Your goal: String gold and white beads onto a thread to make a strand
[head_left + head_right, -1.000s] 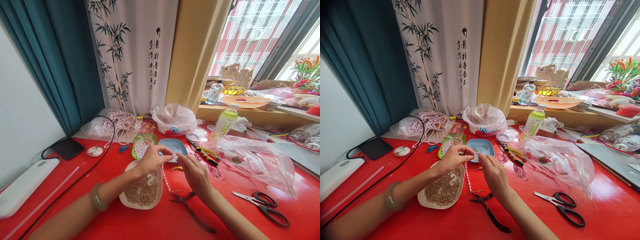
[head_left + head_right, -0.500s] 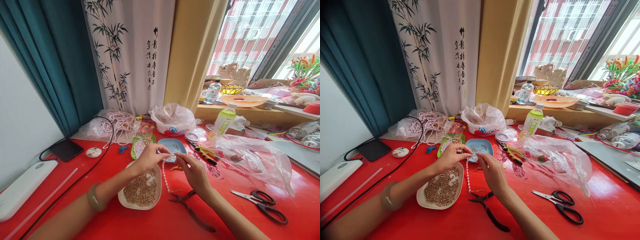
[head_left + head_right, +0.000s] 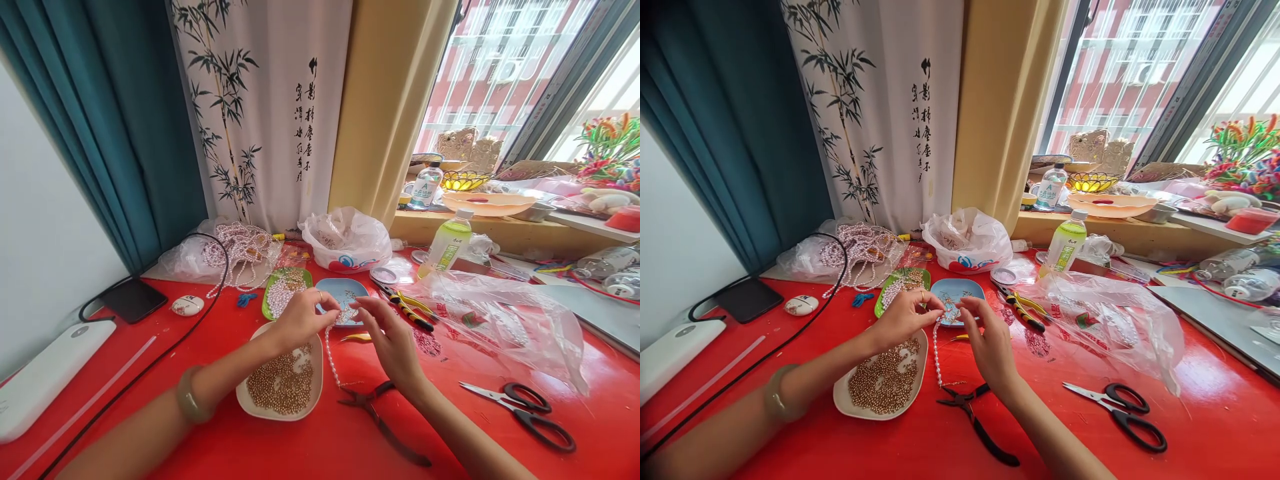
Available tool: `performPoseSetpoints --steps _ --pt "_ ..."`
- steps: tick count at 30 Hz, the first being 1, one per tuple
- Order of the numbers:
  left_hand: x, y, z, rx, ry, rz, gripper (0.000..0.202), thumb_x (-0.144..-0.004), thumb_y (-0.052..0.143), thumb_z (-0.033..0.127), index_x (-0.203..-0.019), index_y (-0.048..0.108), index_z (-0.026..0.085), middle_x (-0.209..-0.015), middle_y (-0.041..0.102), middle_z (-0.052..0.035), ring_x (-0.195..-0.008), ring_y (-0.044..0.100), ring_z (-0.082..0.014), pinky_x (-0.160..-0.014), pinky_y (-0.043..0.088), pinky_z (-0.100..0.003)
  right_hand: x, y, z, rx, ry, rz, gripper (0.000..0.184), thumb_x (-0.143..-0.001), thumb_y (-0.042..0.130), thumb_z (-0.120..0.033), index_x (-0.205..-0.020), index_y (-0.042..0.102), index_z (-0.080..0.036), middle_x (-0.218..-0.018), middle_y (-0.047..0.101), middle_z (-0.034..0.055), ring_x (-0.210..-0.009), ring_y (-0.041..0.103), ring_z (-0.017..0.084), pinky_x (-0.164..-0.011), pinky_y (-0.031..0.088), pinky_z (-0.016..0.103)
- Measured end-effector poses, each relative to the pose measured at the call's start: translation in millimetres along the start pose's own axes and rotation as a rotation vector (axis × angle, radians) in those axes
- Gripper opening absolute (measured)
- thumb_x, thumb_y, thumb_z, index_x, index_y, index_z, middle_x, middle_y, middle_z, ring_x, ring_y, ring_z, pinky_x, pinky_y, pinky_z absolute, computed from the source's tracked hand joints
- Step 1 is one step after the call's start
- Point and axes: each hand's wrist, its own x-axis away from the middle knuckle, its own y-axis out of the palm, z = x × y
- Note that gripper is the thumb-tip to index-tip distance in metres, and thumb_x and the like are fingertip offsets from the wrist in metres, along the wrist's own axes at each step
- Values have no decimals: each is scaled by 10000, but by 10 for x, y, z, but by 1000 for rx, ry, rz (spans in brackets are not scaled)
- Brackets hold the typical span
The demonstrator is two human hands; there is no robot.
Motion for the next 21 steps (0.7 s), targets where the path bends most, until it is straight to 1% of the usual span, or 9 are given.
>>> performPoseSetpoints --steps 2,6,9,14,18,21 --pt "2 7 -2 10 3 16 118 -701 511 223 -719 620 182 -752 612 -11 -713 540 -125 -630 413 -230 -16 -12 0 -17 29 28 162 -808 430 -303 -848 531 -183 -822 599 45 -705 573 142 -637 462 251" --pt "20 17 13 10 3 33 116 -699 518 239 -719 617 181 -752 603 -15 -708 536 -126 -615 413 -230 -28 -8 -2 -81 73 17 167 -778 471 -324 -762 544 -175 -714 576 25 -638 545 133 -574 456 229" --pt "38 25 43 -7 32 22 122 -703 515 248 -721 614 180 -764 598 -23 -708 527 -128 -597 415 -229 -14 5 -10 -107 75 -1 167 -766 488 -327 -738 553 -176 -692 574 20 -620 542 132 -558 461 227" --pt "48 36 80 -38 111 12 88 -701 510 194 -697 597 180 -759 606 -23 -751 507 -140 -595 418 -229 0 14 -5 -122 55 -68 148 -765 492 -300 -728 565 -176 -700 581 29 -624 554 141 -563 474 245" --pt "53 36 82 -81 128 17 94 -703 500 178 -697 595 179 -746 604 -27 -753 498 -144 -593 423 -232 -11 15 -3 -94 46 -57 108 -756 496 -254 -726 565 -177 -694 588 22 -614 558 134 -551 471 233" --pt "58 27 81 -96 156 11 94 -697 494 159 -692 586 178 -741 600 -30 -777 496 -147 -590 426 -223 -20 8 -14 -16 24 -43 84 -744 489 -208 -707 557 -174 -671 585 10 -558 540 114 -515 451 214"
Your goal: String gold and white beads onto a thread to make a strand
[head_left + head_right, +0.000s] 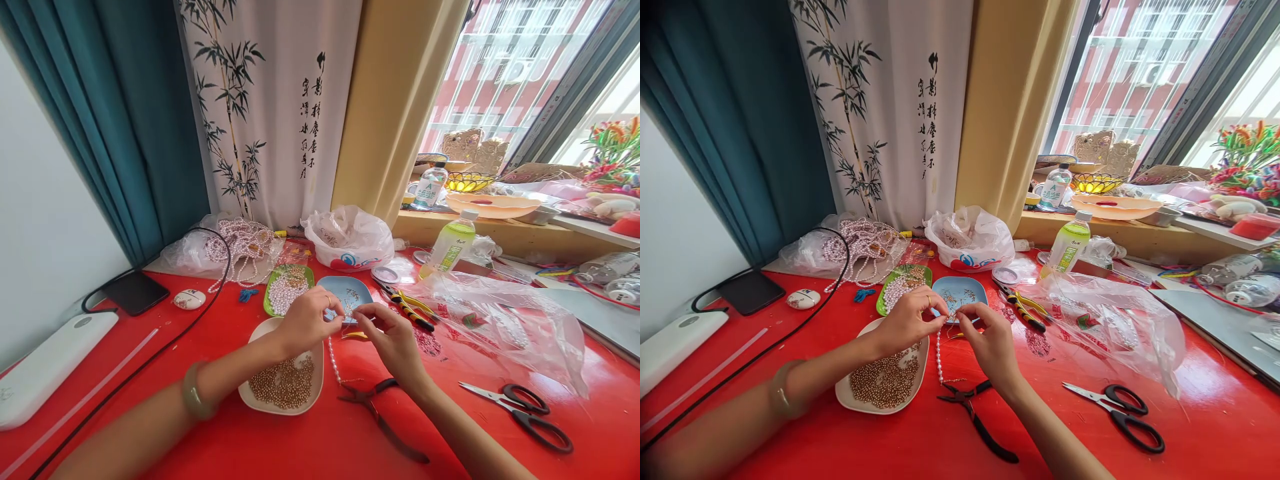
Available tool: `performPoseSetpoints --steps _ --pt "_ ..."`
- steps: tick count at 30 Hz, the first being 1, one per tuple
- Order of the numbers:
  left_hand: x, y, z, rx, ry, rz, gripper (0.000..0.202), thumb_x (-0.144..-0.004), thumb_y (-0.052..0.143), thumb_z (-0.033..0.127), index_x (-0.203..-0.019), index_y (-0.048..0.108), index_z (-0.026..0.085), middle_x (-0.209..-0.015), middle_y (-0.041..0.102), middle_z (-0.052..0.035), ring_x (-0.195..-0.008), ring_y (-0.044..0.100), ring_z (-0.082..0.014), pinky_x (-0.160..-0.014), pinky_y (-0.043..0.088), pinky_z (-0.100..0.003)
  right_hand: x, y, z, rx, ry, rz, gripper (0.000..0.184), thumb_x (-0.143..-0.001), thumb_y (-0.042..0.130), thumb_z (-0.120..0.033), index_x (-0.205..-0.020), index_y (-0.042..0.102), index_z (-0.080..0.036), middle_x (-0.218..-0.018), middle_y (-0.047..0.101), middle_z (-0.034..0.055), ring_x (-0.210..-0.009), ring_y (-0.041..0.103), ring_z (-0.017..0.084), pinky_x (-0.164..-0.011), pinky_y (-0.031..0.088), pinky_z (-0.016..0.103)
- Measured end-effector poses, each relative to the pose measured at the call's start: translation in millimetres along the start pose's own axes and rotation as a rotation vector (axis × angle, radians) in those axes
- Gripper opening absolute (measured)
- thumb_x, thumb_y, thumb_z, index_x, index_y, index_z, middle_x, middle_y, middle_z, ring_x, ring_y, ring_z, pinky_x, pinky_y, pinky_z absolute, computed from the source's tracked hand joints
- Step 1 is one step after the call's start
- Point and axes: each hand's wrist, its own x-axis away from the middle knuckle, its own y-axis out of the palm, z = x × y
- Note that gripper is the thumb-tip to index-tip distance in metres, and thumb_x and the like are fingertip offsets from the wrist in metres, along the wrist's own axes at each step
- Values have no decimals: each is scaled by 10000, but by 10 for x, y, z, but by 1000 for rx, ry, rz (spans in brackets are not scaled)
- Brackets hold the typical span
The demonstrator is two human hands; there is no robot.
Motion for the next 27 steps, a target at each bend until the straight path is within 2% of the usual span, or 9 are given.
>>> performPoseSetpoints --steps 6,11,16,19,22,27 --pt "-6 -22 -42 -46 54 2 84 -672 499 116 -664 565 168 -723 589 -26 -762 500 -137 -675 415 -243 -25 -60 -24 268 -154 100 74 -698 489 -143 -659 539 -182 -619 570 -3 -540 497 114 -551 424 235" --pt "-17 -20 -106 -89 44 -18 84 -654 504 114 -657 567 170 -711 578 -27 -733 497 -143 -646 407 -248 -50 -97 -17 348 -199 134 77 -688 479 -138 -669 532 -190 -630 558 0 -544 487 117 -558 415 243" --pt "-35 -24 -113 -48 -79 -42 70 -653 498 154 -676 563 167 -704 561 -15 -625 502 -116 -601 420 -245 -62 -106 -21 215 -114 51 74 -708 472 -176 -657 525 -184 -607 550 2 -536 489 119 -531 415 230" --pt "-47 -31 -87 56 -137 -58 119 -657 497 158 -759 559 164 -739 591 -17 -651 530 -118 -612 434 -244 -62 -105 -16 135 -61 37 86 -712 482 -215 -652 532 -179 -601 548 8 -542 494 126 -518 414 227" --pt "-51 -37 -60 126 -144 -82 176 -667 522 200 -832 567 159 -762 613 -28 -689 545 -128 -610 437 -240 -61 -98 7 70 -18 29 106 -711 494 -243 -647 540 -172 -603 548 12 -549 495 128 -515 410 223" --pt "-45 -24 -73 133 -129 -102 166 -681 556 277 -790 634 177 -784 622 -35 -729 549 -145 -652 429 -263 -62 -89 33 -28 51 16 90 -710 502 -233 -659 537 -167 -608 537 8 -548 483 119 -510 401 214"
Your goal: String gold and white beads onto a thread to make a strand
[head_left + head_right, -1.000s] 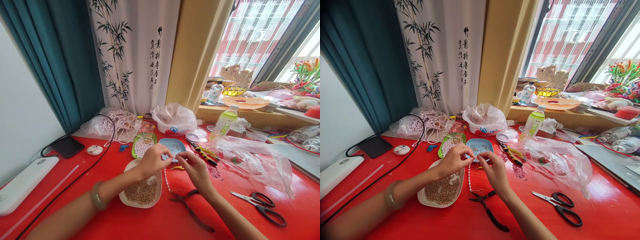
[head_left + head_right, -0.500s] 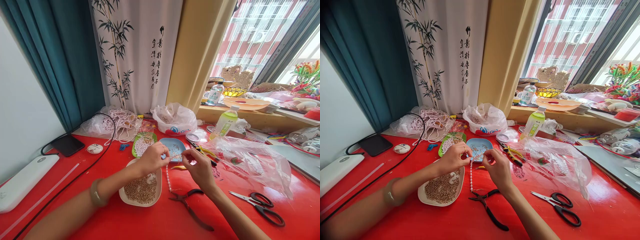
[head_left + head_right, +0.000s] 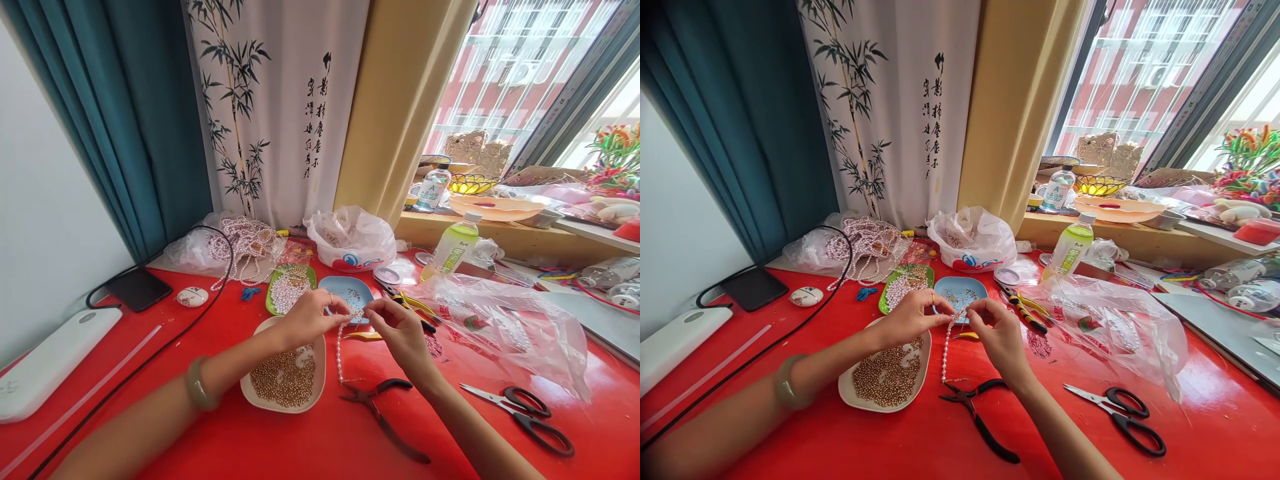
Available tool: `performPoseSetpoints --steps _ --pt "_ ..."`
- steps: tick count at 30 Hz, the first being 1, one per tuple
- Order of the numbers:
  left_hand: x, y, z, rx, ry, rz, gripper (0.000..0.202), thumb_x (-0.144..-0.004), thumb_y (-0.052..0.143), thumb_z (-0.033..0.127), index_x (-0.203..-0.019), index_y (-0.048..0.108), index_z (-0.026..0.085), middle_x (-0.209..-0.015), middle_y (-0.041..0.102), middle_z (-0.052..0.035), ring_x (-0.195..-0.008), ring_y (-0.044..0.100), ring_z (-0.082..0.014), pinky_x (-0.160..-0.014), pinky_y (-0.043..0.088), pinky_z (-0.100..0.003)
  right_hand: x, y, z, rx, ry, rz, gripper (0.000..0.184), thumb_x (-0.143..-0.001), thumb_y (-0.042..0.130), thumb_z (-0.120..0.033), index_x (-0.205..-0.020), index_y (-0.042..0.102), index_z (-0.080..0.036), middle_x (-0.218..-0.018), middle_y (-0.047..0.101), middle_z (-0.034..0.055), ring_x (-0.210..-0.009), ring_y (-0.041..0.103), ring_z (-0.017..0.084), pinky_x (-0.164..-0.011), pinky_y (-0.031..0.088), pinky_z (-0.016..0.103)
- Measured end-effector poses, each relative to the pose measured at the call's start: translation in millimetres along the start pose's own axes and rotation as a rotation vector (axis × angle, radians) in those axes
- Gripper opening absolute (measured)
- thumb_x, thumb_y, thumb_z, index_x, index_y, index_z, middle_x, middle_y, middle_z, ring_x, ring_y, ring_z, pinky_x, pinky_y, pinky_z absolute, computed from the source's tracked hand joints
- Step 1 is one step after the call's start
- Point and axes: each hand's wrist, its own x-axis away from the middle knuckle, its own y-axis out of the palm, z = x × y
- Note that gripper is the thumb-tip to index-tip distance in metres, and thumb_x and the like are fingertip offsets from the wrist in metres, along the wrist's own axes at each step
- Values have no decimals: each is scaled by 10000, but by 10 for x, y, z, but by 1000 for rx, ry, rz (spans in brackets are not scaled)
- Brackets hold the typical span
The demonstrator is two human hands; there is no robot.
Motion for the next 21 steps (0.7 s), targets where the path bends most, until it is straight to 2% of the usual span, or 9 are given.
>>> performPoseSetpoints --steps 9,15,21 --pt "28 56 -3 62 -21 3 193 -691 553 283 -834 654 203 -793 628 -32 -710 559 -137 -646 433 -244 24 13 -43 -15 -29 -21 114 -724 514 -260 -667 552 -169 -619 559 13 -558 507 125 -517 422 221" --pt "16 72 -24 122 -65 42 199 -684 554 272 -828 660 186 -810 648 -39 -756 570 -155 -670 435 -252 24 2 -62 19 -58 0 127 -752 487 -264 -756 580 -177 -720 602 32 -625 541 140 -558 439 235" --pt "24 80 -23 104 -26 46 187 -691 545 260 -816 664 187 -791 651 -36 -744 572 -151 -674 428 -256 33 6 -97 90 -136 -31 103 -747 491 -217 -700 572 -175 -668 596 21 -601 539 134 -560 438 233"
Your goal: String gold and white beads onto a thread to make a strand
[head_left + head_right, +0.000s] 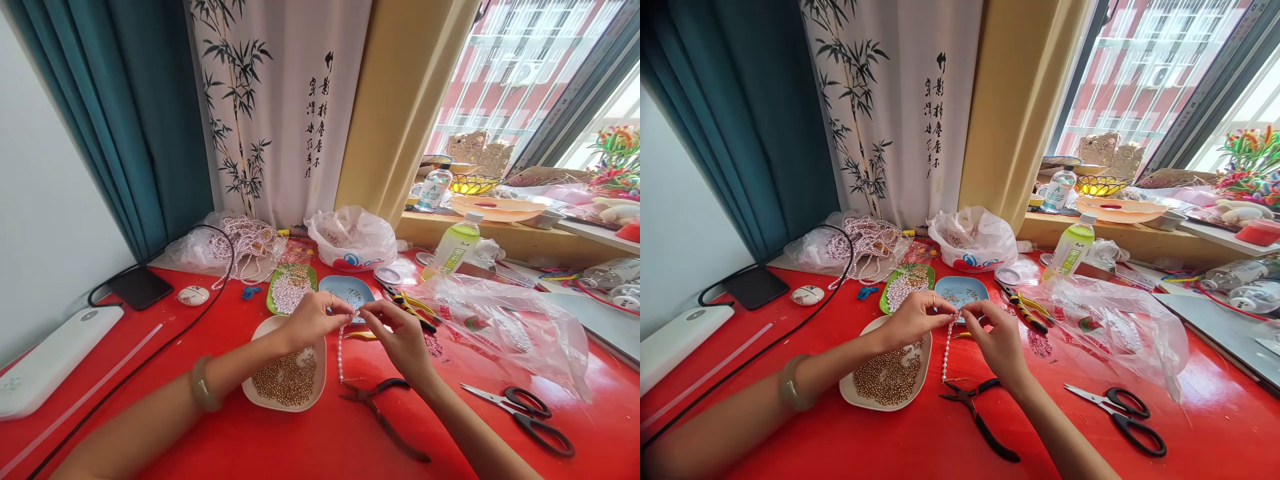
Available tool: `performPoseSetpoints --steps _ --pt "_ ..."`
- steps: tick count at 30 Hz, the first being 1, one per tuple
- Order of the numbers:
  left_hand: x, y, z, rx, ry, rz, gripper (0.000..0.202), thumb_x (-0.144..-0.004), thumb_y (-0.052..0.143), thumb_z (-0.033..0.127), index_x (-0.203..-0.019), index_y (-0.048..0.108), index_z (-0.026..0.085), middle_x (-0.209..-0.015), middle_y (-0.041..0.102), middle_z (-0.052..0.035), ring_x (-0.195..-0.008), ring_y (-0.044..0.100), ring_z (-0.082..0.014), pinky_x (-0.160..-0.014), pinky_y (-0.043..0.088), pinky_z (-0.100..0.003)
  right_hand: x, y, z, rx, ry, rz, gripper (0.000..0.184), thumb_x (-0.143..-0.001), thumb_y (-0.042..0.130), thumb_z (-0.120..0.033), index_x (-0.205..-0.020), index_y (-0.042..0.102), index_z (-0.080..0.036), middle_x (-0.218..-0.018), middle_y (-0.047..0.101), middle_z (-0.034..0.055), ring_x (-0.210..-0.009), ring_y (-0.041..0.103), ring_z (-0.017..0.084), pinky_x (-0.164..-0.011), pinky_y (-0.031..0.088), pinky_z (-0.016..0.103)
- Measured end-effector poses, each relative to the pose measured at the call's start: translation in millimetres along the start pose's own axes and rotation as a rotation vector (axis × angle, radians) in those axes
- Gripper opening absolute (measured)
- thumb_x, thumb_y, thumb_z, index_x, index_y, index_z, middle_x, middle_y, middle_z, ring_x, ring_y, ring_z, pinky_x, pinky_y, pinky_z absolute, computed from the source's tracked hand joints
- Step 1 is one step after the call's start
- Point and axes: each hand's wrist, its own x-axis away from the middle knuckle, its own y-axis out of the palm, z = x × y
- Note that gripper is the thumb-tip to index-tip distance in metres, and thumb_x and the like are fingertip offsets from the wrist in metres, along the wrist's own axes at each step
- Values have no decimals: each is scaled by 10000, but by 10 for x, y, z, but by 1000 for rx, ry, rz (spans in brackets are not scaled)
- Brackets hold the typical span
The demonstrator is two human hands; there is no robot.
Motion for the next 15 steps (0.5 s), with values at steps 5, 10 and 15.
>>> performPoseSetpoints --steps 5,10,15 --pt "4 12 -1 -47 38 -14 186 -700 542 264 -817 663 186 -784 642 -41 -741 566 -150 -666 425 -251 10 5 10 68 -32 3 90 -743 491 -194 -690 561 -178 -643 583 10 -560 513 119 -529 423 225" --pt "-3 10 -14 -28 -15 -24 215 -698 553 261 -884 615 172 -778 627 -32 -698 563 -135 -634 426 -241 0 9 36 128 -59 17 79 -729 481 -156 -683 541 -176 -627 562 3 -546 493 111 -534 413 222" --pt "9 -24 29 -268 117 -10 107 -745 494 202 -756 593 164 -727 588 -25 -723 510 -142 -666 396 -265 -8 19 40 181 -64 -7 90 -685 474 -107 -648 513 -179 -578 538 -12 -516 473 103 -512 407 213"
